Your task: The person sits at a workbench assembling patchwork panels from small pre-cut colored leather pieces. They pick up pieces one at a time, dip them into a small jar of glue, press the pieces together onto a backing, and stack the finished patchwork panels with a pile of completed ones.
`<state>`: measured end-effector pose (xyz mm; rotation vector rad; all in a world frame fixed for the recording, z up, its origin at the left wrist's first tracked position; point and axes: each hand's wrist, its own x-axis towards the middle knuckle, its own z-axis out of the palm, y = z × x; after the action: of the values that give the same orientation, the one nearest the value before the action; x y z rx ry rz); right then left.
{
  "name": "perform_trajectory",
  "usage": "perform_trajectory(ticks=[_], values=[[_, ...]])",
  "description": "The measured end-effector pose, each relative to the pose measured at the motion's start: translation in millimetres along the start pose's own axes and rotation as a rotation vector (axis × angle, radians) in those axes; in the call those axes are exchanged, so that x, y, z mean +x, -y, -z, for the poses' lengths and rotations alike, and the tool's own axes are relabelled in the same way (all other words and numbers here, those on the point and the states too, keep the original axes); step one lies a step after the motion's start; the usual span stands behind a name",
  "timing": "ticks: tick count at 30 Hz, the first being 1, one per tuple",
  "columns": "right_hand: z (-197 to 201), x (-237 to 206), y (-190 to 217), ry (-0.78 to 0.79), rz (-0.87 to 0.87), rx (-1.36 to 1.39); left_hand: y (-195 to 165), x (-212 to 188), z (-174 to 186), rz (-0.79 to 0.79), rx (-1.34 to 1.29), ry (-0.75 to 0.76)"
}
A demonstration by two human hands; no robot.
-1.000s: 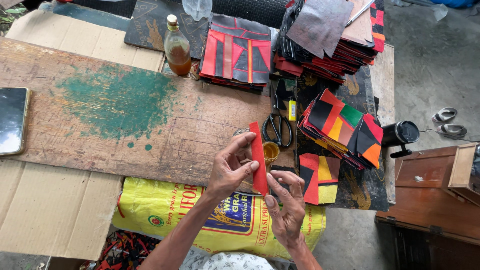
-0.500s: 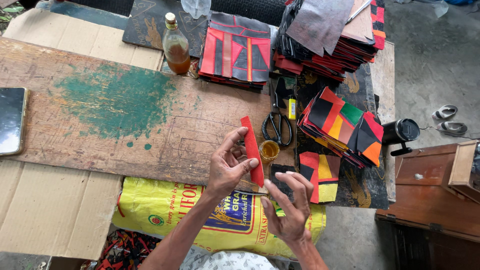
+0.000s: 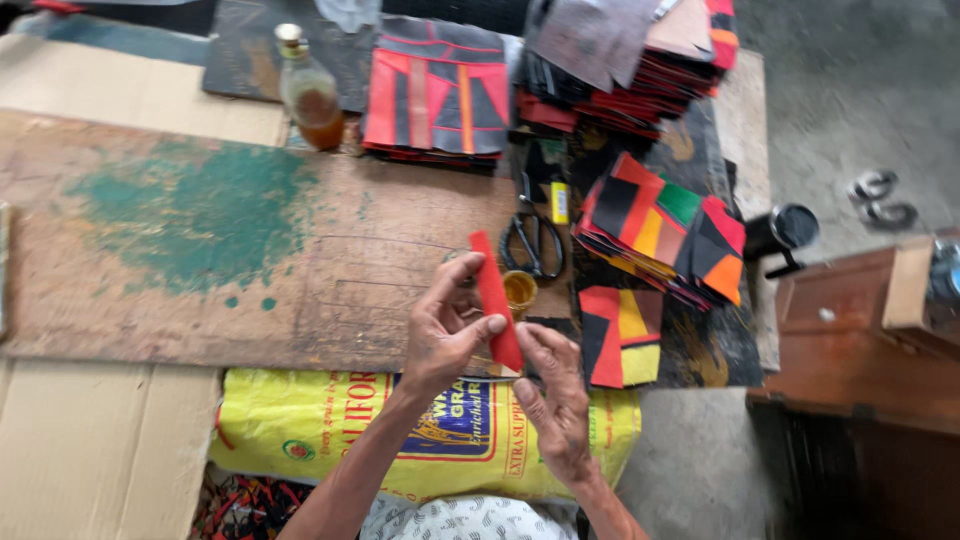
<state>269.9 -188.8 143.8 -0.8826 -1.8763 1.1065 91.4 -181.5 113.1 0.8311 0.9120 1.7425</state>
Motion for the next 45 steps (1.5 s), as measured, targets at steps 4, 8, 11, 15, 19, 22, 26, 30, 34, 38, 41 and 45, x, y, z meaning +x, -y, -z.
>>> perform_trajectory(ticks=[4, 8, 11, 15, 19, 22, 26, 30, 34, 38, 41, 45], values=[[23, -26, -14, -0.103, -0.041, -0.03, 13, 8, -31, -0.009, 0.151, -0.012], [70, -49, -35, -0.166, -0.093, 0.022, 36, 15, -73, 0.065, 0.162, 0.038], [122, -61, -58, -0.551, -0.051, 0.238, 67, 26, -105, 0.104, 0.277, 0.076], [172, -67, -94, -0.855, -0.191, 0.164, 128, 37, -148, 0.172, 0.507, 0.302], [182, -70, -117, -0.797, -0.259, -0.011, 187, 46, -185, 0.297, 0.514, 0.466], [183, -69, -126, -0.722, -0.287, -0.149, 213, 52, -202, 0.136, 0.538, 0.49], [186, -67, -132, -0.644, -0.311, -0.193, 222, 54, -210, 0.192, 0.681, 0.504], [189, -68, -140, -0.517, -0.277, -0.47, 225, 55, -214, 0.172, 0.758, 0.517], [187, -69, -153, -0.425, -0.281, -0.621, 225, 55, -217, 0.092, 0.816, 0.539], [184, -70, -159, -0.394, -0.247, -0.716, 216, 59, -221, 0.045, 0.964, 0.572], [183, -69, -160, -0.399, -0.255, -0.724, 204, 65, -220, 0.063, 1.116, 0.552], [185, -64, -155, -0.406, -0.241, -0.707, 189, 59, -217, -0.104, 0.977, 0.608]])
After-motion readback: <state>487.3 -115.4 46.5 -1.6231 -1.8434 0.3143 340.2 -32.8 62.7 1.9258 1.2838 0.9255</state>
